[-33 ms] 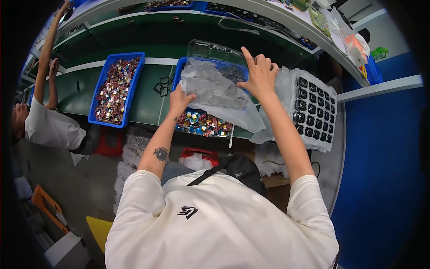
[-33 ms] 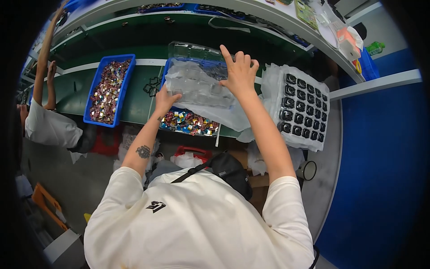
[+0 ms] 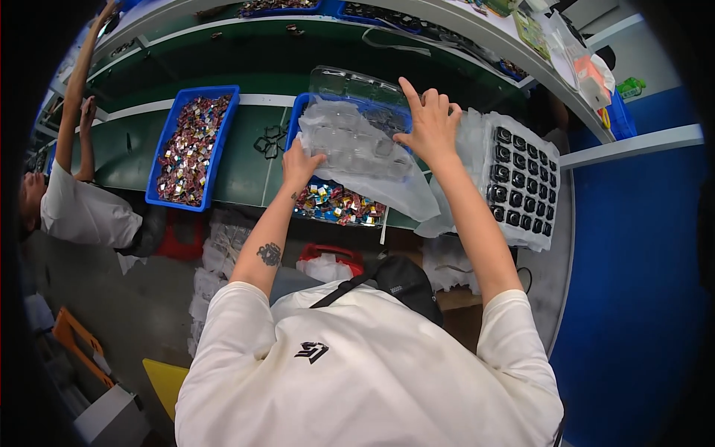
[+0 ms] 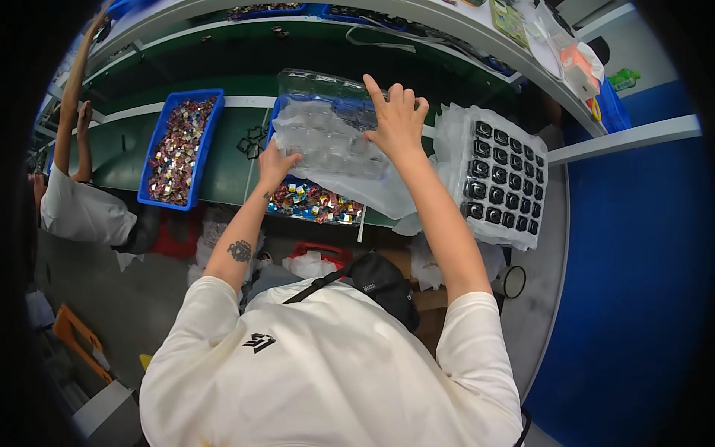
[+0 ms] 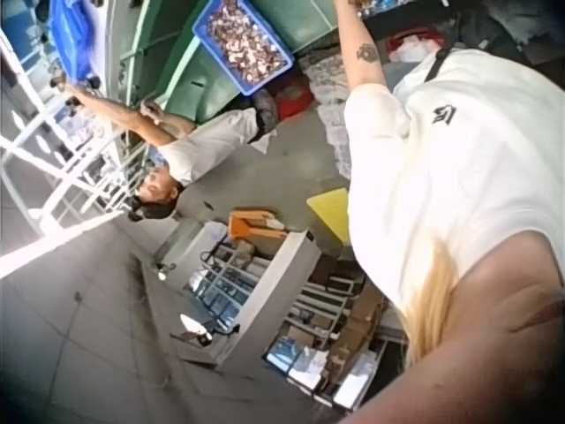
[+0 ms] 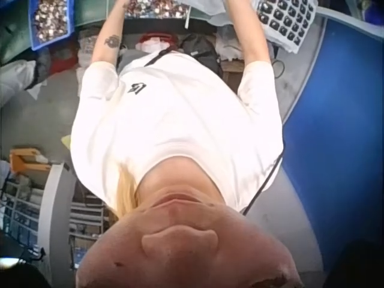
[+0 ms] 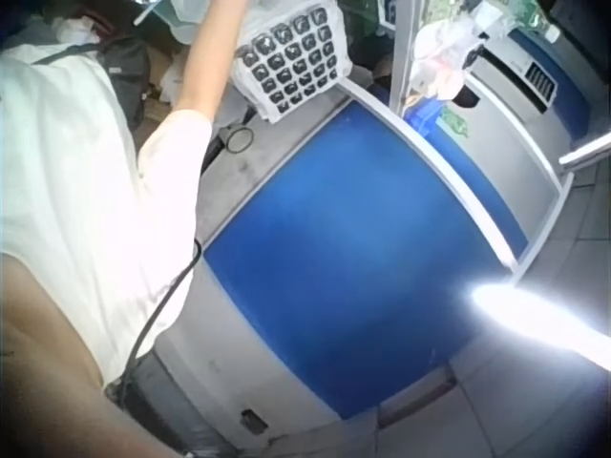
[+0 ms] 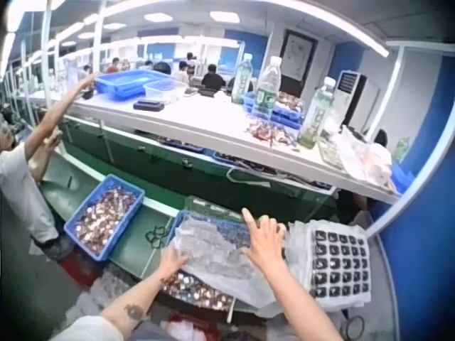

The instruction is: Picking small camera modules from a bin and placing them into a plastic grid tray.

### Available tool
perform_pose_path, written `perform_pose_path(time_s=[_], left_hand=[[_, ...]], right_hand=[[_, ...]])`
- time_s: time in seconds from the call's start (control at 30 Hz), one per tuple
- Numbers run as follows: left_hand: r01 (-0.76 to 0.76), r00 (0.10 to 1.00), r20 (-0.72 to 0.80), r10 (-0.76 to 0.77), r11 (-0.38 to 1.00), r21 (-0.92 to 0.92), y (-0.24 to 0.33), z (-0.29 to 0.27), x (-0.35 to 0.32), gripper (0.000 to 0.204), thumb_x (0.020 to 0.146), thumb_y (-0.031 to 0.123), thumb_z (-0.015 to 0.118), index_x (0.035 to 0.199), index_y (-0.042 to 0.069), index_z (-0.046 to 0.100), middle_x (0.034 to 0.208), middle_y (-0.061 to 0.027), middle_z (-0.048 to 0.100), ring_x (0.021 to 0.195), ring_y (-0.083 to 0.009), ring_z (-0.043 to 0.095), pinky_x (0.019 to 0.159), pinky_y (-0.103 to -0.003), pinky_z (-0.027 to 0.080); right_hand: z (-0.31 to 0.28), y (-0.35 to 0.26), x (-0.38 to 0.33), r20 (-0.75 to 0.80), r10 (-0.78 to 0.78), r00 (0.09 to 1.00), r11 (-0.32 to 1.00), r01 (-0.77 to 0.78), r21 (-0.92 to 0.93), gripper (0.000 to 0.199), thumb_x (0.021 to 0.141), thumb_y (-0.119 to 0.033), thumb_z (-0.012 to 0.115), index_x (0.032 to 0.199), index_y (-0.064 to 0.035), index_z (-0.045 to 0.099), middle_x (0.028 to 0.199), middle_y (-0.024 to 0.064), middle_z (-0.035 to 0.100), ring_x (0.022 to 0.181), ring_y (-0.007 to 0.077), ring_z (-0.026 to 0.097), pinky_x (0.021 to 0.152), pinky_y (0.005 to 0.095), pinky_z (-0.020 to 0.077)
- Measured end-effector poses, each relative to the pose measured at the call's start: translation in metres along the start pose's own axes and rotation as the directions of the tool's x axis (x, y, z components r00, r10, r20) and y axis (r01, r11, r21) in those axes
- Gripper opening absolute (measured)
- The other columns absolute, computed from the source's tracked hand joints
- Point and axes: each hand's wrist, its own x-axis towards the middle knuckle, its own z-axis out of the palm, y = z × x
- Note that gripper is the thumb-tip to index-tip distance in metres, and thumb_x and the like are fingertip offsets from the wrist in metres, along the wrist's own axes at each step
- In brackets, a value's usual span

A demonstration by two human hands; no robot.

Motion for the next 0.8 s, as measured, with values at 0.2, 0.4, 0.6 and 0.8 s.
perform_pose_path(time_s=[0.2,0.4,0.6,0.8], left_hand=[[0.185,0.983,-0.007,-0.186,0.974,0.132,0.024,-0.004,0.003,0.064,0.06,0.025,0.082,0.107,-0.003,0.05,0.097,-0.0253,0.062,0.095,-0.0421,0.058,0.079,-0.047,0.048],[-0.14,0.876,-0.411,0.253,0.948,0.285,0.029,0.006,-0.037,0.07,0.069,0.025,0.077,0.123,0.0,0.04,0.114,-0.0211,0.041,0.107,-0.0367,0.039,0.089,-0.046,0.032],[-0.717,0.66,0.226,0.717,0.511,0.475,0.079,0.044,-0.065,0.075,0.073,0.007,0.057,0.141,0.028,0.033,0.065,-0.004,0.055,0.06,-0.022,0.054,0.066,-0.044,0.034],[-0.463,0.866,0.45,0.215,0.684,0.564,0.106,0.075,-0.048,0.082,0.072,0.008,0.057,0.144,0.032,0.026,0.079,-0.0107,0.066,0.075,-0.0265,0.066,0.082,-0.059,0.036]], right_hand=[[-0.013,-0.005,0.0,-0.135,-0.065,0.989,0.995,0.075,0.066,0.083,0.061,-0.026,0.082,0.133,-0.029,0.041,0.092,0.0028,0.044,0.089,0.0207,0.044,0.08,0.0436,0.0309],[-0.012,0.004,0.001,-0.18,0.0,0.984,0.998,0.012,0.066,0.068,0.068,-0.023,0.077,0.129,-0.0284,0.047,0.088,0.0031,0.047,0.088,0.0201,0.045,0.078,0.0416,0.0308],[-0.01,-0.001,0.001,-0.21,-0.025,0.977,0.997,0.038,0.06,0.058,0.072,-0.024,0.073,0.126,-0.0282,0.052,0.083,0.0024,0.05,0.082,0.0202,0.048,0.071,0.0401,0.0291],[0.007,-0.009,-0.007,-0.166,0.006,0.986,0.995,0.01,0.096,0.034,0.084,-0.026,0.062,0.118,-0.0293,0.059,0.069,0.0015,0.053,0.07,0.0198,0.052,0.062,0.0387,0.0287]])
